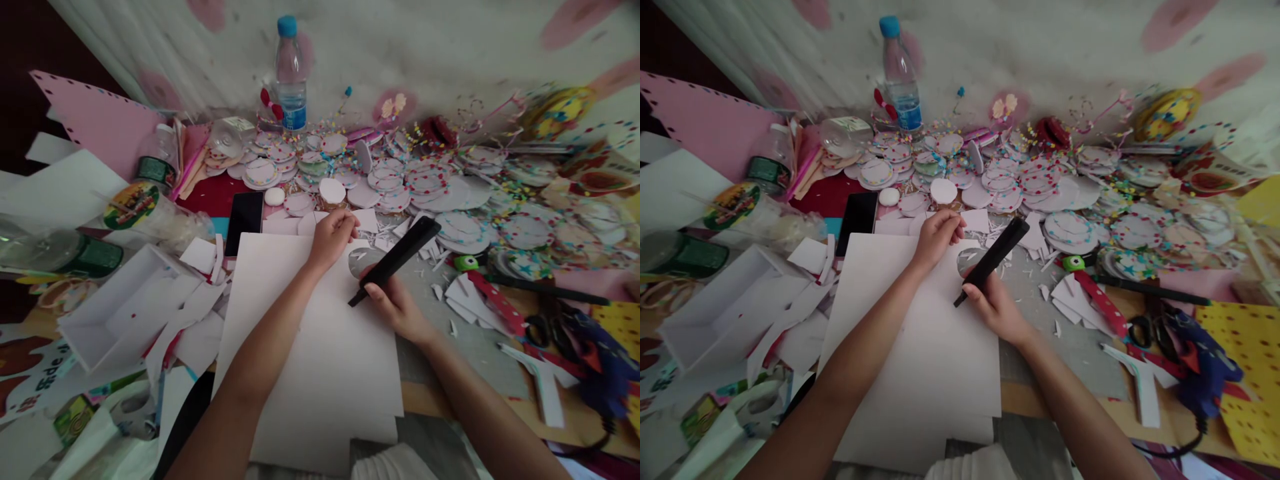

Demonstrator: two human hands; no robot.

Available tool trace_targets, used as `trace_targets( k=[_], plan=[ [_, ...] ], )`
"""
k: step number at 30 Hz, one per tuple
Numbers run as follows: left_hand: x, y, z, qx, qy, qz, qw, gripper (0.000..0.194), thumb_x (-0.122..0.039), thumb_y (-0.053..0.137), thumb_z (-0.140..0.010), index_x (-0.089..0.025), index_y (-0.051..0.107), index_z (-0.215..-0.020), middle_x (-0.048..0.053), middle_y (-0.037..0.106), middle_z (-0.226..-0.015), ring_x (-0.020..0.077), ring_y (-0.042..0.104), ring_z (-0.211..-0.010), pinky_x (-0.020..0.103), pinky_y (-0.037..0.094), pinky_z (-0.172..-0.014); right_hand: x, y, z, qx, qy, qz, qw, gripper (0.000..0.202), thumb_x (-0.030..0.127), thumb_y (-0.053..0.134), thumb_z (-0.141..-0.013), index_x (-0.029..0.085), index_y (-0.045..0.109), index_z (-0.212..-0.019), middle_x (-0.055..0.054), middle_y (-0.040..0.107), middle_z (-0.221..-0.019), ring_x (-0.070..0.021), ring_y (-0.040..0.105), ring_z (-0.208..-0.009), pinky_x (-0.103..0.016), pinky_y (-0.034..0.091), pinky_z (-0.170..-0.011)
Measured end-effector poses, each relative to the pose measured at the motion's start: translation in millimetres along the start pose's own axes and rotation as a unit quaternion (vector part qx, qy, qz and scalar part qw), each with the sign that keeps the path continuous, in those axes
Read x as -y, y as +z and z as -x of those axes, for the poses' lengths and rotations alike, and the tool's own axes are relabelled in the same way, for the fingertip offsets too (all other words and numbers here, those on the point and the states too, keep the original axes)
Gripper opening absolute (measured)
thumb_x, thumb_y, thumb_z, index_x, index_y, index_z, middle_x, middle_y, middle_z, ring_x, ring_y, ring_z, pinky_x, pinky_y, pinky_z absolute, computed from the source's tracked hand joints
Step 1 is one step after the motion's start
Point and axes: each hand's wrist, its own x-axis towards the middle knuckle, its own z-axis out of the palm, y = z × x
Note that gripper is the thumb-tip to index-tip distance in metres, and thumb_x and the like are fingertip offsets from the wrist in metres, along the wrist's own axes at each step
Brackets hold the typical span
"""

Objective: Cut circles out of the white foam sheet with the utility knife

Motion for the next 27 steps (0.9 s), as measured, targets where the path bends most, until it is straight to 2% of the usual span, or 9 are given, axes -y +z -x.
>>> trace_targets(
  k=[13,27],
  plan=[
    [-2.3,-0.2,2.8,0.006,-0.006,-0.002,1.000,0.018,-0.015,0.049,-0.085,-0.018,0.059,-0.070,-0.004,0.056,-0.057,0.0066,0.051,-0.052,0.018,0.040,-0.052,-4.1,3.2,-1.5,-0.006,0.031,0.004,0.999,0.030,0.050,0.054,-0.092,0.023,0.050,-0.104,-0.006,0.062,-0.088,-0.0202,0.061,-0.077,-0.033,0.053,-0.067],
    [1.6,-0.1,1.5,0.000,-0.006,-0.009,1.000,0.017,-0.017,0.050,-0.085,-0.018,0.059,-0.071,-0.005,0.056,-0.057,0.0064,0.051,-0.052,0.018,0.039,-0.052,-4.7,4.1,-3.6,-0.026,0.042,-0.028,0.998,0.032,0.053,0.053,-0.091,0.023,0.052,-0.100,-0.005,0.061,-0.087,-0.0200,0.059,-0.078,-0.034,0.052,-0.070]
  ],
)
